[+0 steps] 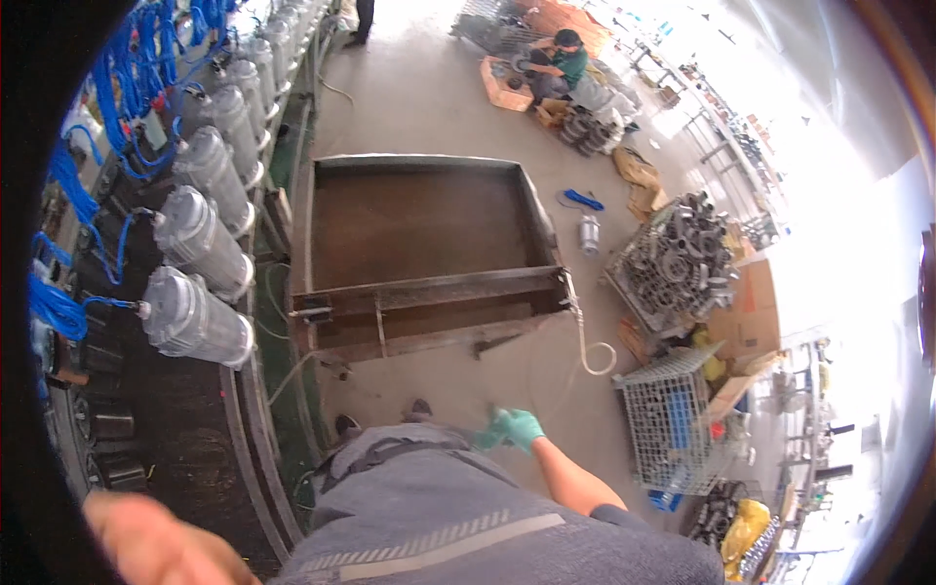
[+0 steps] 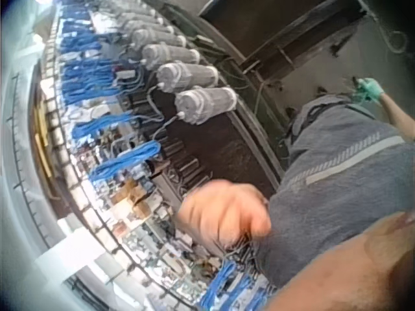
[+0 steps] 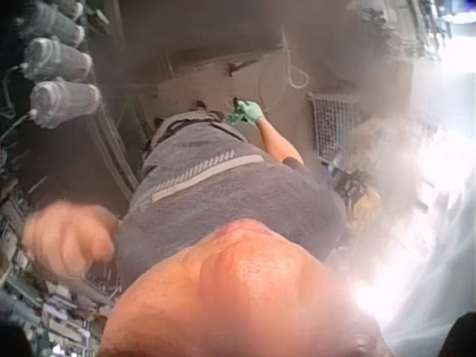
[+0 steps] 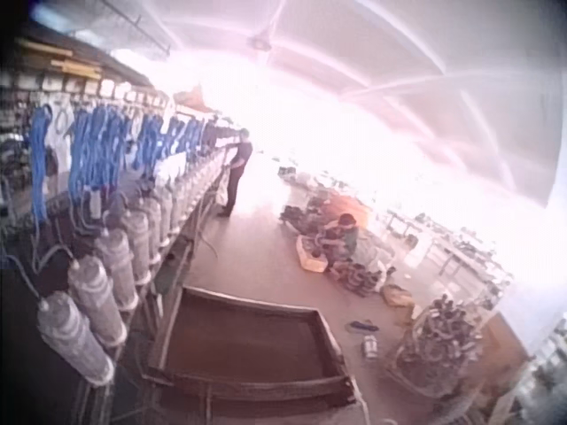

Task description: The person picks up a metal submersible pump from a tank and rotates it by hand to check different sides. The person then pulls on a blue cable attached to the pump and places the pump back onto a long assembly table with other similar units.

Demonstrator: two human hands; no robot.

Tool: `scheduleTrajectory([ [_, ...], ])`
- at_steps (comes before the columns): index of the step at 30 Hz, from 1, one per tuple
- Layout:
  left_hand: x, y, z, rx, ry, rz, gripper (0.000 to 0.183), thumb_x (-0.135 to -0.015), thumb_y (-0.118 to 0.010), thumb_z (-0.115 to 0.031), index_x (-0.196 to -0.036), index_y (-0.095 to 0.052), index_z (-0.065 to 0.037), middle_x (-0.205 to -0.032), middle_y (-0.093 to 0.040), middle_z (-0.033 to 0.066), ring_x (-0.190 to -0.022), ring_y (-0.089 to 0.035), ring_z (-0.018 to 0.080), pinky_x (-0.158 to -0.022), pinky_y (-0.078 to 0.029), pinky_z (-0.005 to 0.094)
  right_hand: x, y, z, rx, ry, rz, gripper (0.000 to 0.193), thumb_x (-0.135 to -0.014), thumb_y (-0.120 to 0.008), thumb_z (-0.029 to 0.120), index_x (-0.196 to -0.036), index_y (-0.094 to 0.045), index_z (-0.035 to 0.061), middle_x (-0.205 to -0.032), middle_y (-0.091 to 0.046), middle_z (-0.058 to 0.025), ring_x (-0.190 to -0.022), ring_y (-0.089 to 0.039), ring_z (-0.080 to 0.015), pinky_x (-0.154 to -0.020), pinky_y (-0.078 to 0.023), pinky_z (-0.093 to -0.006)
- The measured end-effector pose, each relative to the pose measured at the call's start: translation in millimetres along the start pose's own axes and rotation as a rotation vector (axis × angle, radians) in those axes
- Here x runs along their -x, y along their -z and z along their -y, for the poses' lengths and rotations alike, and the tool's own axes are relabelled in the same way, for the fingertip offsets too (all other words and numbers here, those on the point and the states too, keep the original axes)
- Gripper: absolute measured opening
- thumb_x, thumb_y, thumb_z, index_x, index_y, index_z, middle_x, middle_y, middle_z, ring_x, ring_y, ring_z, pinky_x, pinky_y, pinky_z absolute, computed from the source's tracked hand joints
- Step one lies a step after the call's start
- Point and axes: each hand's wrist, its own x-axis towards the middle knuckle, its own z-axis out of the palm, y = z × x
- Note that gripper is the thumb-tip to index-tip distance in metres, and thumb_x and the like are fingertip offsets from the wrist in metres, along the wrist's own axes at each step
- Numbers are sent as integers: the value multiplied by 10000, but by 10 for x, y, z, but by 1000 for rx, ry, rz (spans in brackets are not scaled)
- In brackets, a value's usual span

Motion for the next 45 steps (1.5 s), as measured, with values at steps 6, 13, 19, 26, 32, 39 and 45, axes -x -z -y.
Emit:
scheduleTrajectory([
  [6, 1170, -932, -418, 621, 1442, 731, 154, -969, -618, -58, -1114, -625, -8, -787, -619, 21, -678, -529, 69, -598, -424, 247, 1069, 164, 1647, -798, 428, 185, 310, -1003, -665, 375, -898, -603, 90, -833, -650, -27, -696, -618, -160, -646, -524, -337],
  [13, 1702, -1484, -912, 1353, 1796, 718, 537, -1104, -472, -383, -1534, -387, -72, -1347, -641, 141, -1131, -649, 215, -872, -561, 356, 1550, 100, 2427, -976, 733, 385, 286, -1018, -649, 371, -917, -566, 117, -855, -578, 27, -754, -537, -70, -677, -463, -244],
  [19, 1749, -1541, -1017, 1942, 2142, 544, 567, -1064, -520, -419, -1479, -464, -36, -1322, -650, 201, -1172, -666, 286, -1006, -539, 467, 1359, -48, 2508, -1157, 665, 482, 249, -1007, -659, 361, -958, -580, 130, -879, -601, 7, -803, -584, -96, -734, -503, -268],
  [26, 1744, -1523, -1156, 1778, 2110, 298, 445, -999, -643, -96, -1417, -506, -27, -1224, -673, 114, -1108, -678, 192, -954, -555, 354, 1244, -133, 2624, -1211, 618, 587, 299, -1004, -659, 395, -829, -529, 191, -789, -530, 33, -737, -536, -102, -691, -459, -284],
  [32, 1606, -1590, -1070, 1511, 2142, 199, 148, -1038, -568, -96, -1174, -584, -39, -1059, -677, 51, -978, -680, 129, -858, -560, 284, 1008, -262, 2486, -1041, 598, 471, 311, -1025, -629, 430, -895, -592, 150, -824, -573, 18, -793, -588, -121, -730, -511, -328],
  [39, 1425, -1567, -899, 1192, 1921, 432, 148, -1037, -500, -49, -1139, -608, -50, -1001, -672, 24, -893, -675, 100, -774, -582, 290, 994, -249, 2563, -382, 748, -10, 375, -1040, -595, 444, -1163, -574, 91, -914, -613, -8, -762, -594, -118, -644, -527, -294],
  [45, 1262, -1550, -830, 949, 1661, 726, 132, -1024, -571, -46, -1126, -654, -31, -960, -655, 13, -866, -639, 81, -772, -574, 275, 1945, -199, 3037, -69, 889, 112, 316, -919, -776, 287, -1019, -670, 6, -849, -709, -102, -760, -617, -129, -725, -541, -323],
])
